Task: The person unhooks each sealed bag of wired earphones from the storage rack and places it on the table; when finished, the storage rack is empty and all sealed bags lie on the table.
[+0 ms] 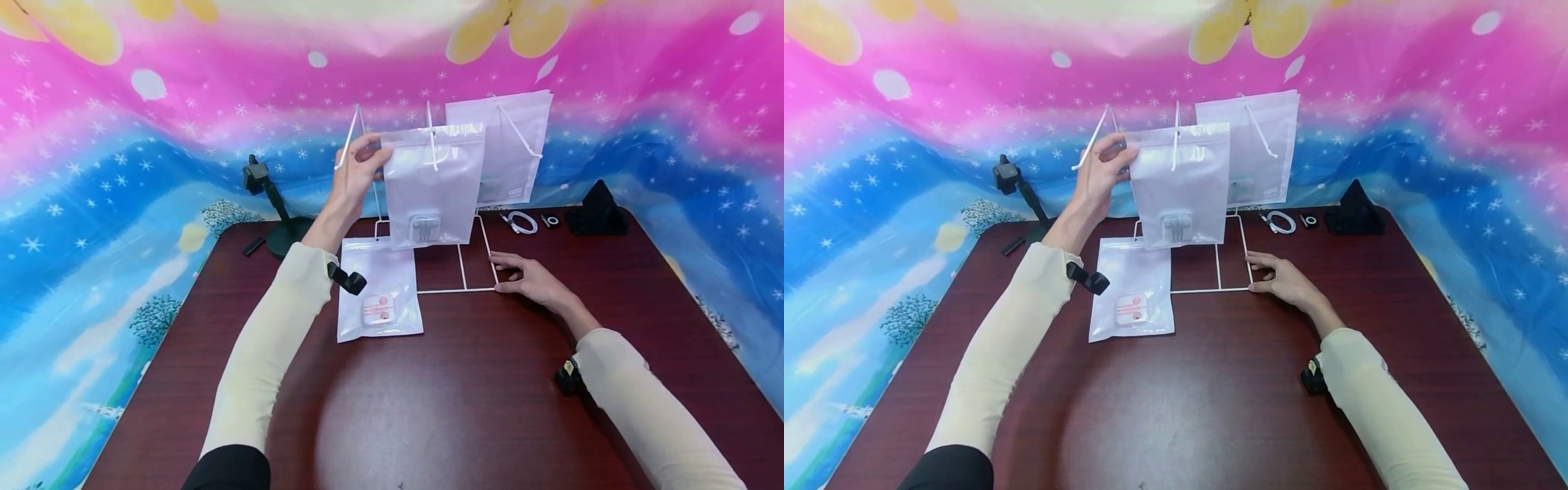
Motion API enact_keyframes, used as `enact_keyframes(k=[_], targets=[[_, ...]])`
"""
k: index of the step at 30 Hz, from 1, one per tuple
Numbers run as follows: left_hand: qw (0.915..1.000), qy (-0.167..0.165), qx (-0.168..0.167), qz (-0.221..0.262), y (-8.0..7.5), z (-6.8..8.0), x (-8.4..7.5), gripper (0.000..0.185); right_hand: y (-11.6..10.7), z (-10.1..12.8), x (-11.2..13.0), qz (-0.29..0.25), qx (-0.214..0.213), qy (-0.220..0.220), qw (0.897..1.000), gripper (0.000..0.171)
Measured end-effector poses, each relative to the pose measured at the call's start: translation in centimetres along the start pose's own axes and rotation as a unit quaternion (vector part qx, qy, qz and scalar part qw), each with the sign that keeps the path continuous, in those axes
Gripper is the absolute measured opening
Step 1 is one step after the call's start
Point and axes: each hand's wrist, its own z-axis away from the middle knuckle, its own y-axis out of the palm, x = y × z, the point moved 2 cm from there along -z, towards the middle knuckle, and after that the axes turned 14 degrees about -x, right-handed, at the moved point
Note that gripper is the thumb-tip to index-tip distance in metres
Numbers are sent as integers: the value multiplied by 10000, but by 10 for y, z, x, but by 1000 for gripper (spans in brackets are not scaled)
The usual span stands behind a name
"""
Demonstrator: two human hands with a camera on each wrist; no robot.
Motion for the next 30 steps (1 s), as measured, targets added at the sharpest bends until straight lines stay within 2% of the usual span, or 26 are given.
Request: enact_keyframes(k=[11, 22, 30], targets=[[9999, -132, -65, -73, -11, 28, -2, 30, 1, 0, 0, -1, -19, -76, 10000, 67], [9999, 139, -96, 27, -19, 55, -8, 31, -1, 1, 1, -30, -48, -95, 9999, 68], [9996, 216, 64, 165, -21, 71, -16, 28, 0, 2, 1, -74, -50, -117, 9999, 67]])
